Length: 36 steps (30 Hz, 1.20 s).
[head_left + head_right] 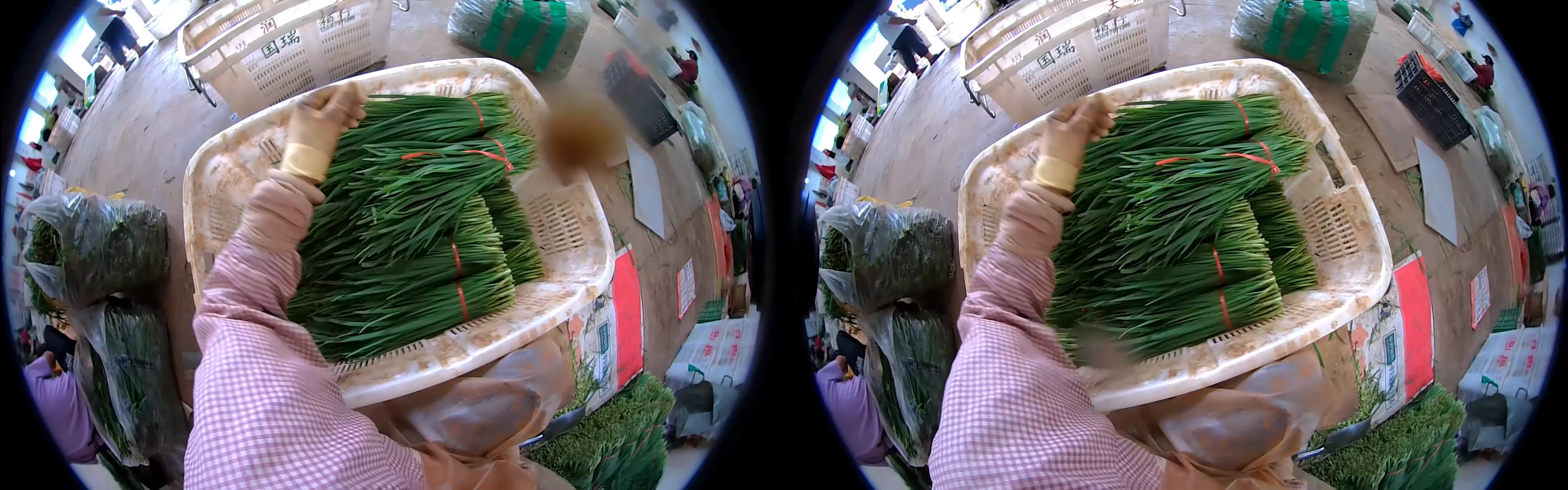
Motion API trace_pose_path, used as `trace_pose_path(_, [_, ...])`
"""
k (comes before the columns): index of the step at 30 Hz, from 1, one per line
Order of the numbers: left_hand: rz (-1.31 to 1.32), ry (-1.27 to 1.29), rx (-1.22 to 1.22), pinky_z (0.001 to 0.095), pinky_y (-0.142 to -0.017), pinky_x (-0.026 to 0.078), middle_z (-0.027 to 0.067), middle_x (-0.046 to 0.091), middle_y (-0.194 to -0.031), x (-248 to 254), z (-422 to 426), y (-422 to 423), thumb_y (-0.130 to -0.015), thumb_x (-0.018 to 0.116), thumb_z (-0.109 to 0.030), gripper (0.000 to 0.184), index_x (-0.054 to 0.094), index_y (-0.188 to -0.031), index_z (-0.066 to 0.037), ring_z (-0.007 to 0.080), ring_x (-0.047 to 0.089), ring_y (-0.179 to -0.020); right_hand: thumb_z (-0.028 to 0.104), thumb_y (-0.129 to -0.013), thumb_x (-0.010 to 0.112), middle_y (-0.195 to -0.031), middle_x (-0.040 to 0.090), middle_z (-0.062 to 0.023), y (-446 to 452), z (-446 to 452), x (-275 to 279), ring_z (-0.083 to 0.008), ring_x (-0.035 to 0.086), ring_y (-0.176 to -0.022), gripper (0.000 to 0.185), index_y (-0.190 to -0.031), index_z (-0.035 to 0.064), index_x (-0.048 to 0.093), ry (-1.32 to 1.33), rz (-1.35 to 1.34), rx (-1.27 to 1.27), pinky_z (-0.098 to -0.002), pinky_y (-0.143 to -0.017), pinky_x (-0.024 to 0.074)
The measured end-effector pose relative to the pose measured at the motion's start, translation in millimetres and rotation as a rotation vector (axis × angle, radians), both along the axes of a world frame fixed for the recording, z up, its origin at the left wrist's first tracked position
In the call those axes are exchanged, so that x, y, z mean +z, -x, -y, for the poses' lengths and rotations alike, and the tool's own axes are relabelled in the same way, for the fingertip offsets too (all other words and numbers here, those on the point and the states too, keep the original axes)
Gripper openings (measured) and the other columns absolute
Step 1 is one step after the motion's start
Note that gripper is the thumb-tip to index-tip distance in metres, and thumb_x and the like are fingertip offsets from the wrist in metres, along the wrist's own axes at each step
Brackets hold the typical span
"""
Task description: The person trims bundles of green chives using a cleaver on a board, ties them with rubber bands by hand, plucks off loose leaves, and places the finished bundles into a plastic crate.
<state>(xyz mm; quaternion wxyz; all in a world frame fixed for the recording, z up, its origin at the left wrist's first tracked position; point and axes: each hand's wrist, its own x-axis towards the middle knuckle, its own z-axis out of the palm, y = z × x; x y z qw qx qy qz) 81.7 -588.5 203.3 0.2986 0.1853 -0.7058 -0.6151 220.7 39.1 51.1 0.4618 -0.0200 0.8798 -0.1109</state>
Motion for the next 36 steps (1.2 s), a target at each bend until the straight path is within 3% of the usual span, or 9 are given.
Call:
trace_pose_path(8, [0.191, 0.17, -0.032, 0.024, -0.06, 0.049, 0.0047, 0.068, -0.073, 4.9, 11.4, -20.4, -0.091, 0.065, -0.032, 0.03, 0.072, -0.089, -0.004, 0.0103, 0.06, -0.063, 0.031, -0.088, 0.057, -0.088, 0.068, -0.0197, -8.4, 2.4, 15.9, -0.0378, 0.066, -0.082, 0.033, -0.113, 0.0106, 0.064, -0.002, 0.016, 0.01, -0.0462, -0.073, 0.052])
trace_pose_path(14, [-0.01, 1.375, -0.39, 0.0472, -0.106, 0.036, 0.0124, 0.058, -0.13, -1.6, -60.2, -16.1, -0.082, 0.073, -0.032, 0.041, 0.066, -0.115, -0.009, 0.031, 0.052, -0.122, 0.03, -0.088, 0.057, -0.088, 0.068, -0.0198, -24.8, -2.4, 42.5, -0.0379, 0.066, -0.081, 0.032, -0.113, 0.0105, 0.064, 0.066, -0.015, 0.024, -0.0465, -0.073, 0.0521])
trace_pose_path(18, [0.305, 1.399, -0.5, 0.047, -0.114, 0.026, 0.0135, 0.042, -0.147, -102.3, -28.5, -14.6, -0.086, 0.068, -0.031, 0.059, 0.049, -0.138, -0.012, 0.0286, 0.036, -0.138, 0.029, -0.09, 0.054, -0.089, 0.068, -0.0206, -67.3, -18.1, 34.5, -0.0381, 0.066, -0.077, 0.031, -0.112, 0.0097, 0.064, 0.054, -0.255, -0.03, -0.0471, -0.069, 0.0522])
trace_pose_path(20, [0.175, 0.438, -0.502, 0.0443, -0.114, 0.028, 0.0127, 0.042, -0.147, -185.8, 23.0, 23.4, -0.091, 0.06, -0.033, 0.061, 0.04, -0.144, -0.011, 0.0265, 0.038, -0.137, 0.032, -0.087, 0.058, -0.101, 0.068, -0.0181, -84.7, -25.4, 46.4, -0.0358, 0.065, -0.093, 0.034, -0.11, 0.0085, 0.067, 0.012, -0.329, -0.203, -0.0445, -0.082, 0.0509])
trace_pose_path(21, [0.356, 0.716, -0.372, 0.048, -0.114, 0.025, 0.0147, 0.037, -0.15, -223.9, 65.4, 37.7, -0.093, 0.054, -0.032, 0.06, 0.036, -0.147, -0.011, 0.0278, 0.034, -0.139, 0.031, -0.087, 0.057, -0.102, 0.068, -0.0182, -78.2, -17.1, 73.7, -0.036, 0.064, -0.094, 0.034, -0.11, 0.0082, 0.067, -0.026, -0.302, -0.298, -0.0442, -0.084, 0.0507])
trace_pose_path(23, [0.196, 1.685, -0.405, 0.0504, -0.113, 0.023, 0.0188, 0.029, -0.153, -164.4, 29.7, 6.3, -0.092, 0.05, -0.034, 0.065, 0.03, -0.15, -0.012, 0.037, 0.026, -0.142, 0.029, -0.088, 0.057, -0.104, 0.068, -0.0177, -82.8, -30.3, 126.8, -0.0339, 0.064, -0.097, 0.033, -0.112, 0.0086, 0.066, 0.008, -0.343, -0.382, -0.0416, -0.085, 0.051])
trace_pose_path(26, [-0.154, 1.492, -0.598, 0.0446, -0.109, 0.033, 0.0206, 0.048, -0.141, -144.7, 36.2, 7.8, -0.092, 0.054, -0.032, 0.054, 0.046, -0.139, -0.005, 0.034, 0.042, -0.133, 0.023, -0.088, 0.06, -0.104, 0.069, -0.0139, -115.8, -73.5, 195.4, -0.0277, 0.066, -0.096, 0.028, -0.112, 0.0077, 0.065, 0.222, -0.677, -0.852, -0.0374, -0.085, 0.0516])
trace_pose_path(30, [0.134, 1.057, -0.662, 0.0405, -0.106, 0.038, 0.0196, 0.046, -0.14, -25.8, -82.0, -21.3, -0.094, 0.051, -0.022, 0.05, 0.044, -0.138, -0.001, 0.0306, 0.044, -0.13, 0.012, -0.093, 0.057, -0.082, 0.064, -0.0039, -173.6, -180.7, 259.4, -0.0117, 0.058, -0.073, 0.017, -0.107, 0.0054, 0.063, 0.358, -1.123, -1.314, -0.0253, -0.067, 0.0491])
trace_pose_path(36, [0.32, 0.588, -0.912, 0.0344, -0.102, 0.044, 0.0181, 0.044, -0.14, 91.1, -248.9, -60.3, -0.096, 0.048, -0.007, 0.044, 0.042, -0.137, 0.006, 0.0255, 0.047, -0.125, 0.013, -0.091, 0.055, -0.071, 0.061, -0.0033, -265.1, -351.6, 197.3, -0.0106, 0.055, -0.059, 0.012, -0.096, 0.0056, 0.063, -0.17, -0.999, -1.502, -0.0266, -0.053, 0.0443])
